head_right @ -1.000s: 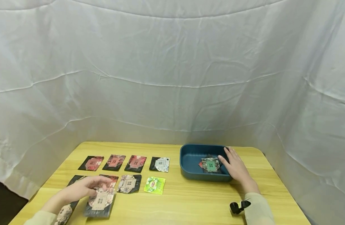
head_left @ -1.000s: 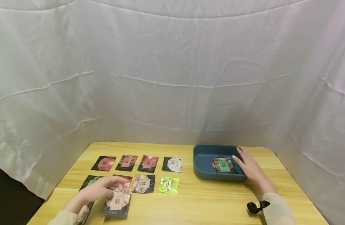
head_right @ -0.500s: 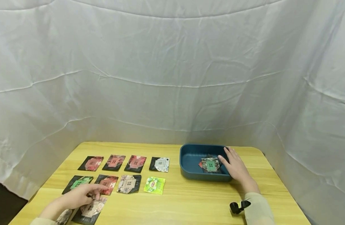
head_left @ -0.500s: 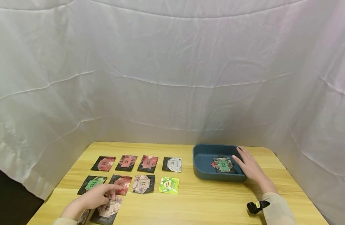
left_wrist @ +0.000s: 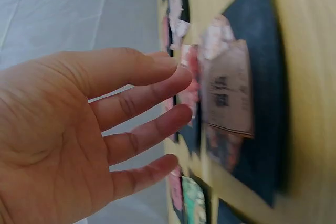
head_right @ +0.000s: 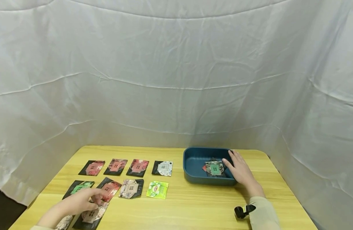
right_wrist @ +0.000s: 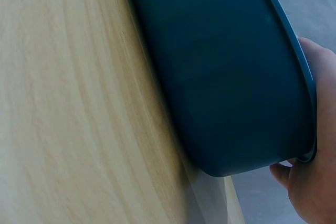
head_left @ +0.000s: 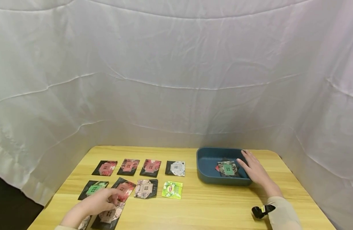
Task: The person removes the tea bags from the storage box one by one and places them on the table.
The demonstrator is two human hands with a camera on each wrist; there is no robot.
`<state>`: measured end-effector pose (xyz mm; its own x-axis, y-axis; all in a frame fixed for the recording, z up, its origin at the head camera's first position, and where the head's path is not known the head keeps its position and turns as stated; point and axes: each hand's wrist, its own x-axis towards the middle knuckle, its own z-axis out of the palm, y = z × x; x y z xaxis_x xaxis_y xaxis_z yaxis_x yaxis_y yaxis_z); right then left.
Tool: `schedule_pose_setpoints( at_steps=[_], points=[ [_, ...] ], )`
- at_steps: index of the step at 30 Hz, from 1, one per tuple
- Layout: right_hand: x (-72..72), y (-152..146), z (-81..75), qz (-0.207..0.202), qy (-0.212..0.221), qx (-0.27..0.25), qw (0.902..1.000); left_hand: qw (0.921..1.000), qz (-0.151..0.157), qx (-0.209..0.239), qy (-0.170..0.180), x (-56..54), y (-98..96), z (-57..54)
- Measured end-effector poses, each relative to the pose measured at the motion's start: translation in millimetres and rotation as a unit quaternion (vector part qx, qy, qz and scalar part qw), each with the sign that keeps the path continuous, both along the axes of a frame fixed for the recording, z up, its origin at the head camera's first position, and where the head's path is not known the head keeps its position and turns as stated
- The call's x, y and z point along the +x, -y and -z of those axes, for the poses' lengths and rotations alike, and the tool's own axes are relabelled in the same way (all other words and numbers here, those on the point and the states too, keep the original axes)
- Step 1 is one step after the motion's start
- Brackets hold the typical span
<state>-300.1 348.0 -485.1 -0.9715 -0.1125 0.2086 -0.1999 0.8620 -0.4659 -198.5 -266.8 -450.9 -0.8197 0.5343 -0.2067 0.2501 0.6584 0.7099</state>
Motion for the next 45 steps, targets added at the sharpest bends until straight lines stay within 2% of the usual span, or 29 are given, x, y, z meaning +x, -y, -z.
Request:
schedule_pose_setpoints(
  at_steps=[4,10,15,20,26,30,35,39,45],
  points=[
    [0.0,-0.4,0.6,0.001,0.002,-0.001,1.0,0.9997,-0.007,-0.015,-0.015,-0.9,-7.2,-12.1],
    [-0.2,-0.7,0.5,0.002,0.003,0.002,1.0,0.9968,-0.012,-0.04,-0.069,-3.1,-22.7,-32.9],
    [0.5,0.3,0.0,0.002,0.006,0.0,1.0,0.9952,-0.008,-0.034,-0.092,-10.3,-34.4,-44.2],
    [0.3,0.5,0.6,0.003,0.007,0.0,1.0,0.9931,-0.009,-0.028,-0.114,-22.3,-48.1,-49.5],
    [-0.2,0.1,1.3,0.004,0.006,0.002,1.0,0.9831,-0.001,-0.055,-0.175,-34.6,-74.1,-55.2],
    [0.3,0.4,1.2,0.005,0.005,0.001,1.0,0.9831,-0.005,-0.044,-0.177,-41.0,-97.1,-59.9],
    [1.2,0.9,0.6,0.007,0.004,-0.001,1.0,0.9802,0.026,-0.039,-0.192,-54.3,-127.2,-61.7],
    [1.8,1.0,0.5,0.009,0.001,0.003,1.0,0.9749,0.051,-0.038,-0.213,-65.7,-151.2,-62.1],
    [2.8,0.3,2.0,0.003,0.001,0.002,1.0,0.9712,0.087,-0.033,-0.219,-83.1,-191.4,-61.1]
  ],
)
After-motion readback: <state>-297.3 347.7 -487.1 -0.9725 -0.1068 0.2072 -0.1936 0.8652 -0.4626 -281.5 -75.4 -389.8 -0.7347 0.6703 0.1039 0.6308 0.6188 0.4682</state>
